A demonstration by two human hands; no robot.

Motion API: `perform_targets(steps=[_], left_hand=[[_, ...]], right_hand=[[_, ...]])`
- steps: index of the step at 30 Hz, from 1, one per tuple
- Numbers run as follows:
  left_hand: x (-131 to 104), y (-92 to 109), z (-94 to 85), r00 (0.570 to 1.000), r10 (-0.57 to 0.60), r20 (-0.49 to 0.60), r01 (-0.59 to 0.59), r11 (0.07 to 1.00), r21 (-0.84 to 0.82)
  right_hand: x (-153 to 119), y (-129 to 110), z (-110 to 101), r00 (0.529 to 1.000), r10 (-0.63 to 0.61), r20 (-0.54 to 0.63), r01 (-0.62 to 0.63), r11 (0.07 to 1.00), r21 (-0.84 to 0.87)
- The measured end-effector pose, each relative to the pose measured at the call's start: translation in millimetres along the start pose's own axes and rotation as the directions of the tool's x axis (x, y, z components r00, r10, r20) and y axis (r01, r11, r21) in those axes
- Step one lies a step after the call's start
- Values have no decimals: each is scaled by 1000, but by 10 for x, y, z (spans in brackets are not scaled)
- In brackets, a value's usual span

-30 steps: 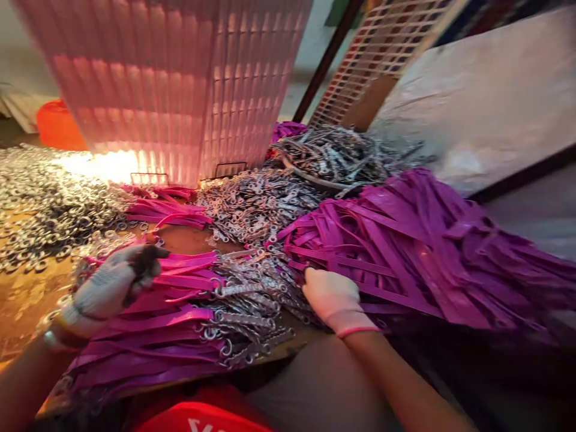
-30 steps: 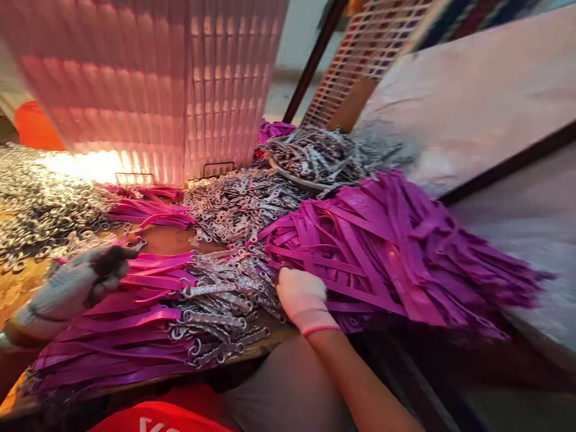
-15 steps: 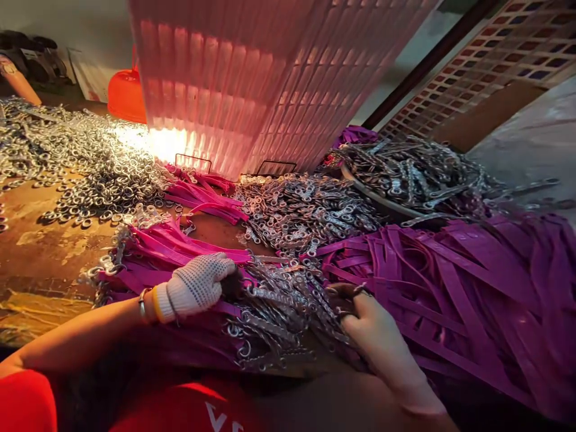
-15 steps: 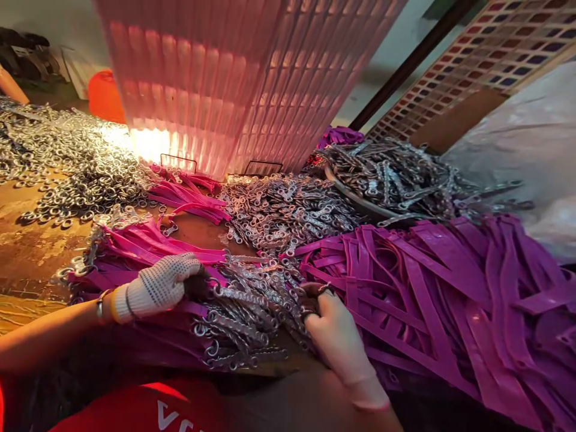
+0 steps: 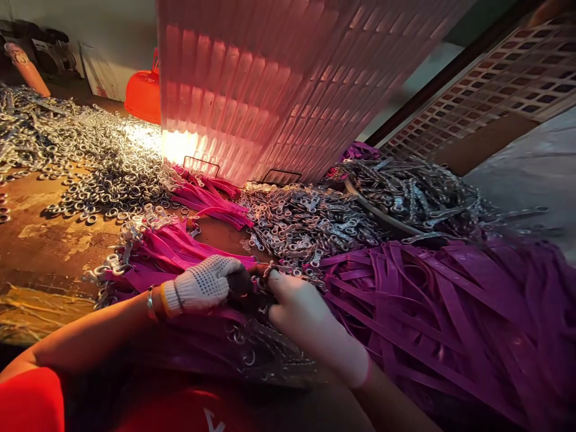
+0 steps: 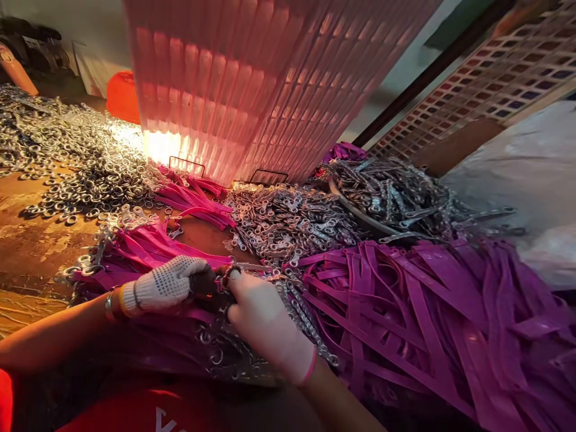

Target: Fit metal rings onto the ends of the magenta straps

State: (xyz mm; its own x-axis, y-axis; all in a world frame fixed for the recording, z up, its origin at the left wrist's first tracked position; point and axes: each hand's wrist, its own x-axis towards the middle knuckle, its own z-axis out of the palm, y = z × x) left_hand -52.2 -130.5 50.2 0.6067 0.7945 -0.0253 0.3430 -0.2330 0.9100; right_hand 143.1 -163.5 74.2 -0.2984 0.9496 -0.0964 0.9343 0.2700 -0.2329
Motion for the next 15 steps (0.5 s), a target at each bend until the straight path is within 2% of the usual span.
perform_targets(steps=[4, 10, 15], left_hand=[[7, -26, 57, 1000, 6, 14, -7, 997, 79], [57, -180, 219, 998, -51, -42, 59, 973, 221], [94, -220, 262, 996, -84, -8, 84, 979, 188]], right_hand=[[2, -30, -44, 990, 41, 134, -19, 986, -163], [67, -69, -7, 977, -56, 205, 121, 939, -323], [76, -54, 52, 951, -116, 288, 218, 909, -355]])
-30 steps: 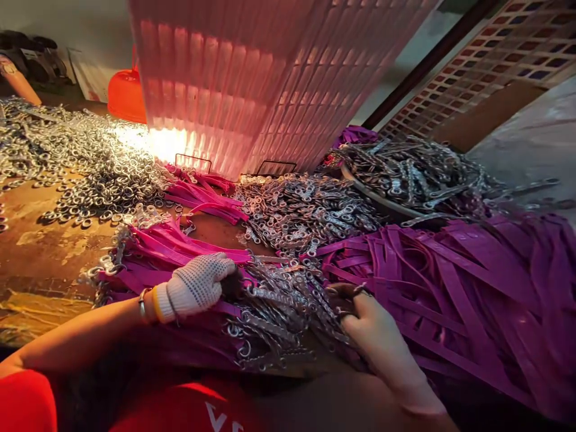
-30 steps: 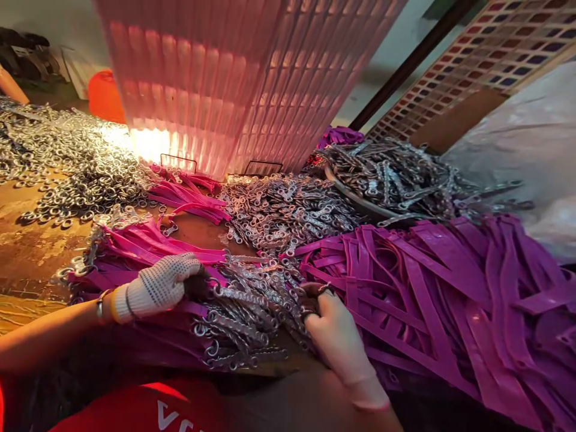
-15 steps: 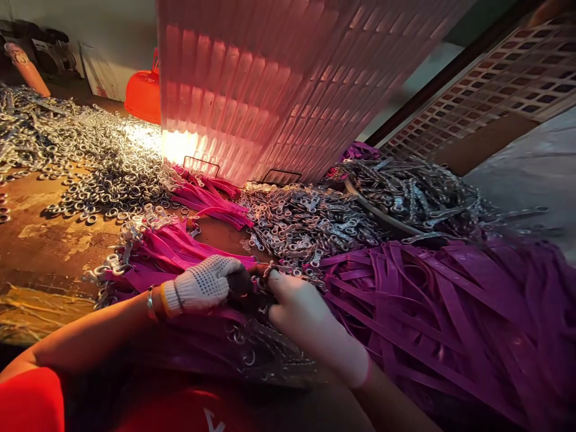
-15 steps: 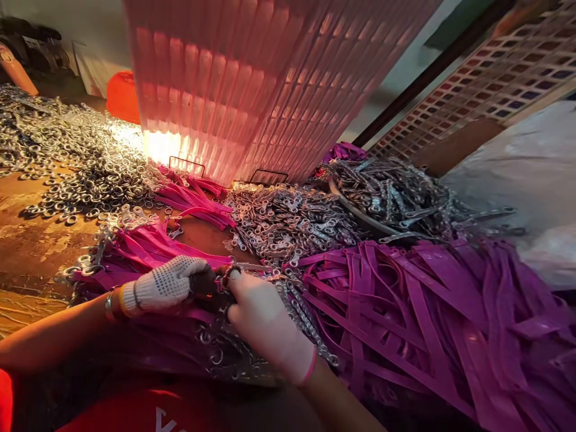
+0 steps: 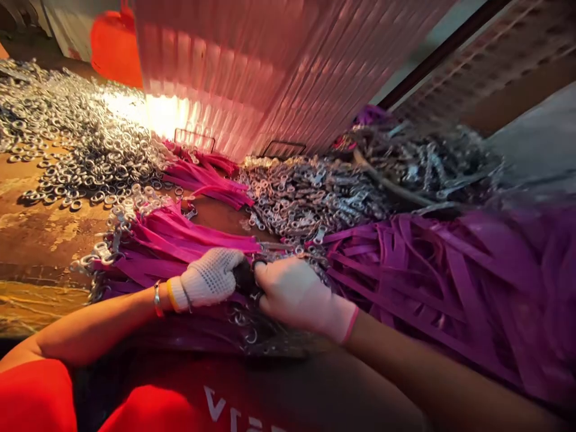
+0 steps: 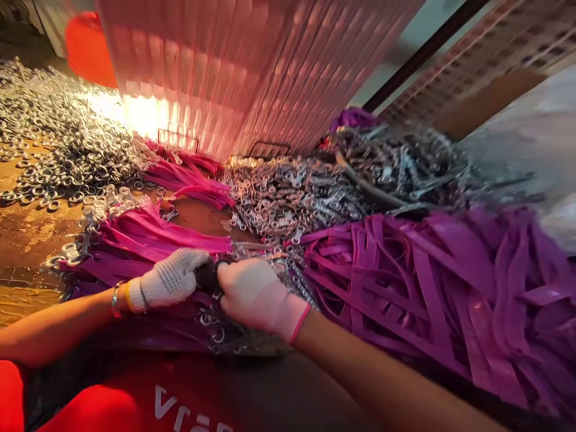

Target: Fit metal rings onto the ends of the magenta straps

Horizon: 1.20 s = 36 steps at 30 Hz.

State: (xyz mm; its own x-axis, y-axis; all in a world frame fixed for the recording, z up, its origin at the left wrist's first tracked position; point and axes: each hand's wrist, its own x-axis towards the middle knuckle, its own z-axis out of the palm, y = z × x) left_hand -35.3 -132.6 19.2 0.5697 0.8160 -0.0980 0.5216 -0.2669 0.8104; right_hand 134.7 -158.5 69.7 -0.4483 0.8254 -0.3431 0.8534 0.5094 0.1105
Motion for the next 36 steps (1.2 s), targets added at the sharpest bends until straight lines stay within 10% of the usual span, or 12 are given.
perform_targets(steps=[9, 16, 27, 30, 34, 36], left_hand=[[50, 13, -159, 992, 39, 122, -6, 966, -260], [-5, 26, -178, 984, -1, 177, 90, 865, -493], [-94, 240, -232, 993, -112, -23, 79, 819, -568], [-160, 288, -347, 972, -231, -45, 105, 594, -798], [-183, 295, -479, 916, -270, 298, 329, 79, -941], [-169, 282, -484, 903, -293, 315, 335, 20, -942]], right_hand=[[-147, 46, 185, 984, 161, -71, -142, 967, 213], [-451, 308, 471, 929, 270, -254, -34, 744, 667], [-508, 237, 376, 826, 302, -476, 111, 741, 663], [-478, 260, 327, 816, 325, -479, 117, 718, 686], [-431, 315, 194, 890, 249, -382, 143, 642, 753], [-417, 348, 126, 903, 238, -359, 141, 624, 769]])
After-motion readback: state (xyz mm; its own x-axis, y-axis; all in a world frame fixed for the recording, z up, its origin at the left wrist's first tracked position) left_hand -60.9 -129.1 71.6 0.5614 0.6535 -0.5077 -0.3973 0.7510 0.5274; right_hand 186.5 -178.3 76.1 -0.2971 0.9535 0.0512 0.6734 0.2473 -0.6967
